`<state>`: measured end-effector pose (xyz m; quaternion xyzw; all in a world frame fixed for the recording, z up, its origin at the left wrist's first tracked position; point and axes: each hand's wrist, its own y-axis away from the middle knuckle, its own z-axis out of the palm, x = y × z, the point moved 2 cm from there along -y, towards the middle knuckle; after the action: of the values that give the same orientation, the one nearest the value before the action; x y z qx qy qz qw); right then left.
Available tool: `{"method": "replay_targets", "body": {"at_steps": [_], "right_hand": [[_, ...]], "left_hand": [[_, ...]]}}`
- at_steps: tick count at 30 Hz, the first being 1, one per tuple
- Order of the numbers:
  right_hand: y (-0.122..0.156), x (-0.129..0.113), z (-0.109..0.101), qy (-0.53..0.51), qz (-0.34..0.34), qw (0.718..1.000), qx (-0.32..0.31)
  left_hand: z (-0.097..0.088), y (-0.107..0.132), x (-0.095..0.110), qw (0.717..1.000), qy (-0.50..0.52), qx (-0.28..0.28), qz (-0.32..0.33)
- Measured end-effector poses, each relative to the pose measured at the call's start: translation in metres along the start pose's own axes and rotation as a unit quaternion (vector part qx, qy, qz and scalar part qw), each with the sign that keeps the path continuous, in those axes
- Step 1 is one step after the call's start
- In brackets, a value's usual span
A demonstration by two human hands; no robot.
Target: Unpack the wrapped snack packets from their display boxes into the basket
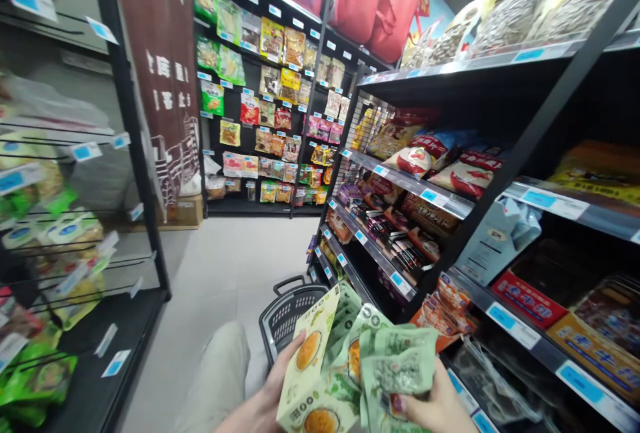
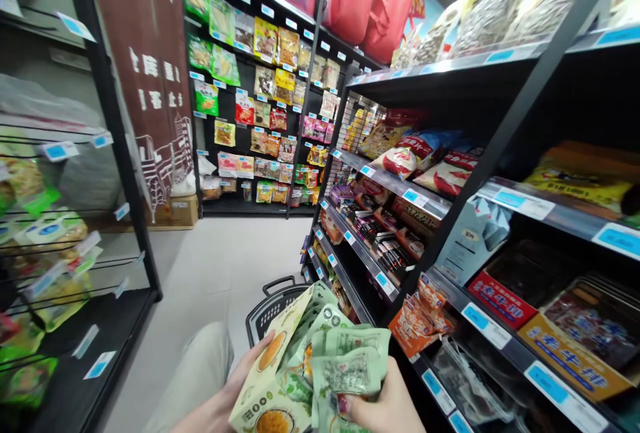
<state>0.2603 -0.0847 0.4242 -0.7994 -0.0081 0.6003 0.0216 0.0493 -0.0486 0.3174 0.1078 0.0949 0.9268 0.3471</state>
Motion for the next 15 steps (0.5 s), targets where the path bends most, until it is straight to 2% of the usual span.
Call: {"method": "replay_targets", "body": {"at_steps": [4, 8, 15], "right_hand": [[0.004, 0.005, -0.014, 0.032, 0.024, 0.999, 0.028], [0.012, 0.003, -0.025, 0.029, 0.014, 0.998, 0.054], [0.023, 0.005, -0.028, 0.068, 0.061, 0.994, 0.057]], "left_hand": [[0.000, -0.007, -0.005, 1.000, -0.002, -0.002, -0.027], [0.002, -0.014, -0.012, 0.999, -0.003, -0.006, -0.045], [0.005, -0.029, -0.012, 0.998, 0.002, -0.015, -0.059]]}}
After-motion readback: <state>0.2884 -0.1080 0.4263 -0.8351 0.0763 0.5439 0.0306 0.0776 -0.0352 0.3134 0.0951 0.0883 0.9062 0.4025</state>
